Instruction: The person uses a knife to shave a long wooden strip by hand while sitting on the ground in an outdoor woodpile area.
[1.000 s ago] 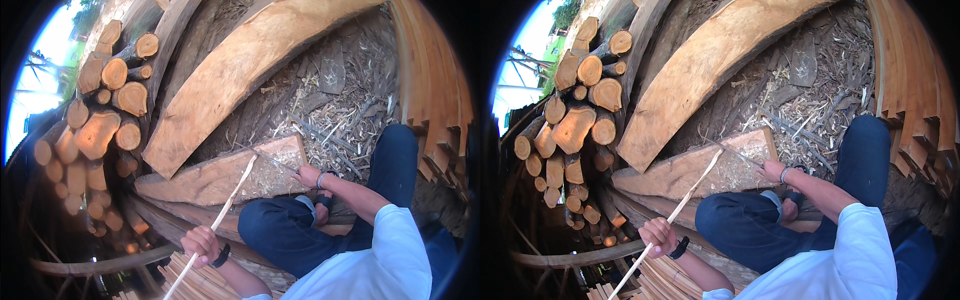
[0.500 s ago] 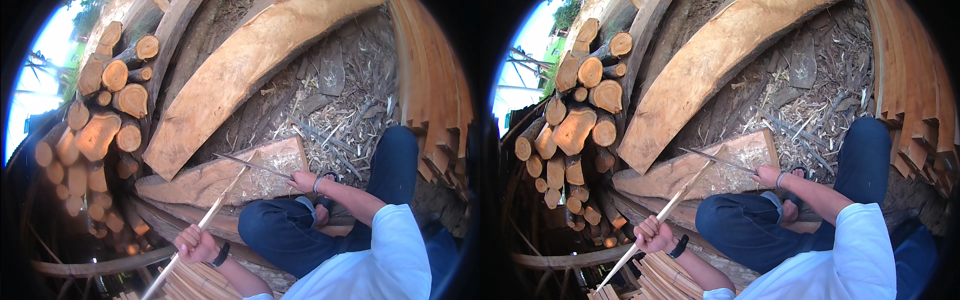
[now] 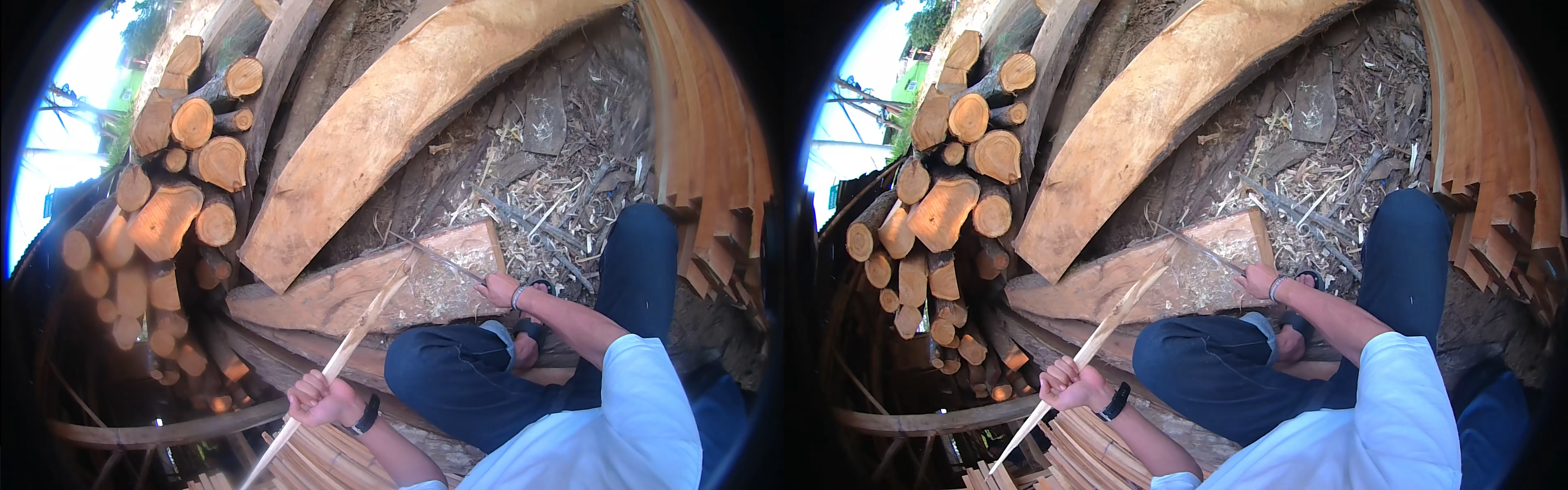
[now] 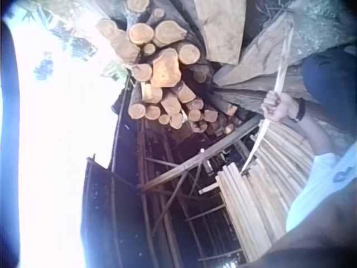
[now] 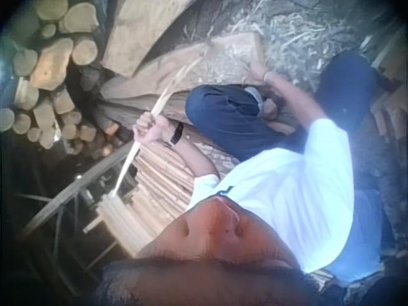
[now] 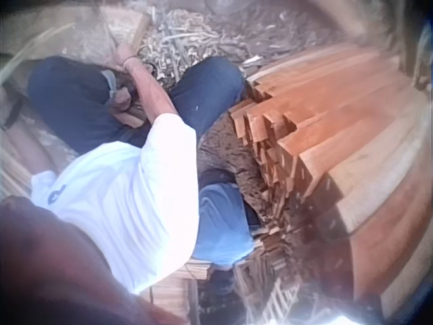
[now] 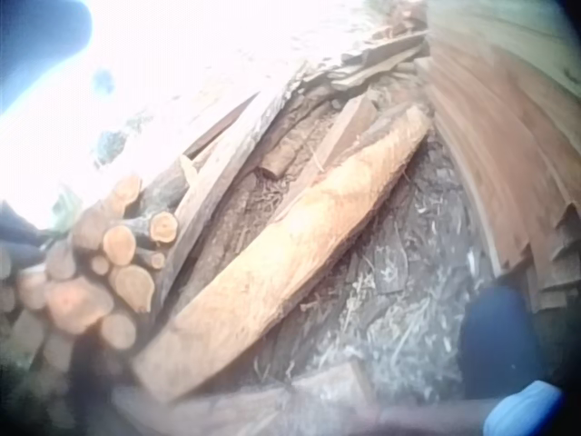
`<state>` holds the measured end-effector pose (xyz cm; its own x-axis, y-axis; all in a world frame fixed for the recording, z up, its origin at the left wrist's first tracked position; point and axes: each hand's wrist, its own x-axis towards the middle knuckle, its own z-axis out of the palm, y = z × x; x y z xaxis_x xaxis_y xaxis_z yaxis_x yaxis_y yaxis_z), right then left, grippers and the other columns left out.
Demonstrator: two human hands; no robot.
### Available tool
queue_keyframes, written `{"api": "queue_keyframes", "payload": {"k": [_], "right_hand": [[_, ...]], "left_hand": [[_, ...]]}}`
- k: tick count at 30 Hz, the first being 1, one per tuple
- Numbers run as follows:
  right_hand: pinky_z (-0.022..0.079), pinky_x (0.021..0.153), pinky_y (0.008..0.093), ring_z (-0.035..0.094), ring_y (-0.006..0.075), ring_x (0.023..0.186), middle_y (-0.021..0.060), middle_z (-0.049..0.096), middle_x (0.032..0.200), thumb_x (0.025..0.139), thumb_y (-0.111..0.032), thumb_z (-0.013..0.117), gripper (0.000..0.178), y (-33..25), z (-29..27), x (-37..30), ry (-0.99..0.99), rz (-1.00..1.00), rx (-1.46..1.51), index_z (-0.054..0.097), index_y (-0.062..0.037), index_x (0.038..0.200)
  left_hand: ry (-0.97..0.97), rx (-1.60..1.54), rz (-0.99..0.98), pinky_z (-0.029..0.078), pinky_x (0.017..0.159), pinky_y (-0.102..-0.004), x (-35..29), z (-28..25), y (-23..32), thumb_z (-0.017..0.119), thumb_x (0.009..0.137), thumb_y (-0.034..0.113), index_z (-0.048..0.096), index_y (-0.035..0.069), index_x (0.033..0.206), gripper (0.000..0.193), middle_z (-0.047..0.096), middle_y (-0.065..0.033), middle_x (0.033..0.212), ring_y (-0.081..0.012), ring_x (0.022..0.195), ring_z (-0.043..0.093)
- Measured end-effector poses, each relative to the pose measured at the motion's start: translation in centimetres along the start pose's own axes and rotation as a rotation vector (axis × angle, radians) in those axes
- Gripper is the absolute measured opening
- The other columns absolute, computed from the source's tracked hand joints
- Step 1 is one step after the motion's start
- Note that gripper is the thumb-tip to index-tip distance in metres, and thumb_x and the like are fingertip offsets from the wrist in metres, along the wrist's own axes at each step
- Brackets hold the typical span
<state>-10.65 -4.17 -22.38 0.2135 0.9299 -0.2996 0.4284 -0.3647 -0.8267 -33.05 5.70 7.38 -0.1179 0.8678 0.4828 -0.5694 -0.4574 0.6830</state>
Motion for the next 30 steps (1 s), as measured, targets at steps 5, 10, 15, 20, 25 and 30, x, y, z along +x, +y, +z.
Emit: {"api": "queue_keyframes", "payload": {"k": [5, 10, 15, 20, 25, 30], "right_hand": [[0.050, 0.077, 0.0484, 0.063, 0.0432, 0.084, 0.0306, 0.063, 0.082, 0.093, -0.040, 0.050, 0.049, -3.6, 0.1, -0.8, 0.033, -0.056, -0.011, 0.065, 0.0057, 0.083], [0.050, 0.071, 0.0506, 0.062, 0.0454, 0.076, 0.0294, 0.062, 0.076, 0.093, -0.042, 0.050, 0.049, 0.0, 0.4, 0.4, 0.060, 0.005, -0.003, 0.063, 0.0049, 0.086], [0.050, 0.071, 0.0500, 0.063, 0.0456, 0.075, 0.0285, 0.063, 0.074, 0.093, -0.042, 0.050, 0.051, -0.9, 0.5, 0.1, 0.070, -0.099, -0.019, 0.064, 0.0065, 0.084], [0.049, 0.073, 0.0502, 0.062, 0.0445, 0.076, 0.0286, 0.062, 0.073, 0.093, -0.042, 0.050, 0.051, -0.6, 0.1, 0.9, 0.046, -0.055, 0.000, 0.064, 0.0057, 0.081], [0.050, 0.074, 0.0499, 0.063, 0.0444, 0.078, 0.0296, 0.062, 0.076, 0.093, -0.042, 0.049, 0.051, -1.2, 0.3, 0.8, 0.082, -0.090, -0.013, 0.065, 0.0059, 0.082], [0.049, 0.072, 0.0504, 0.062, 0.0441, 0.076, 0.0296, 0.062, 0.073, 0.092, -0.042, 0.051, 0.051, 1.0, 0.8, 1.1, 0.060, -0.016, -0.023, 0.063, 0.0067, 0.080]], "left_hand": [[0.041, 0.064, 0.027, 0.015, 0.043, -0.0247, 0.4, -0.9, 0.3, 0.040, 0.085, 0.021, 0.023, 0.017, 0.055, 0.035, 0.018, 0.0027, 0.046, -0.0091, 0.040, 0.014], [0.101, 0.086, 0.010, 0.014, 0.044, -0.0250, 0.5, -0.3, 0.2, 0.040, 0.085, 0.021, 0.022, 0.017, 0.055, 0.036, 0.017, 0.0031, 0.046, -0.0091, 0.040, 0.013], [0.043, 0.076, 0.003, 0.014, 0.043, -0.0253, 0.7, -0.7, 0.3, 0.040, 0.085, 0.021, 0.022, 0.017, 0.055, 0.035, 0.018, 0.0035, 0.045, -0.0088, 0.039, 0.013], [-0.155, 0.022, -0.042, 0.014, 0.042, -0.0250, 1.3, -1.7, 0.3, 0.040, 0.086, 0.021, 0.024, 0.017, 0.055, 0.035, 0.020, 0.0039, 0.043, -0.0082, 0.038, 0.012], [-0.224, 0.017, -0.071, 0.015, 0.043, -0.0249, 1.3, -2.3, 0.6, 0.042, 0.085, 0.021, 0.025, 0.017, 0.054, 0.036, 0.021, 0.0041, 0.042, -0.0081, 0.038, 0.012], [-0.219, 0.016, -0.062, 0.015, 0.043, -0.0248, 0.9, -1.9, 0.6, 0.042, 0.085, 0.021, 0.025, 0.017, 0.054, 0.035, 0.021, 0.0041, 0.043, -0.0080, 0.038, 0.013]]}}
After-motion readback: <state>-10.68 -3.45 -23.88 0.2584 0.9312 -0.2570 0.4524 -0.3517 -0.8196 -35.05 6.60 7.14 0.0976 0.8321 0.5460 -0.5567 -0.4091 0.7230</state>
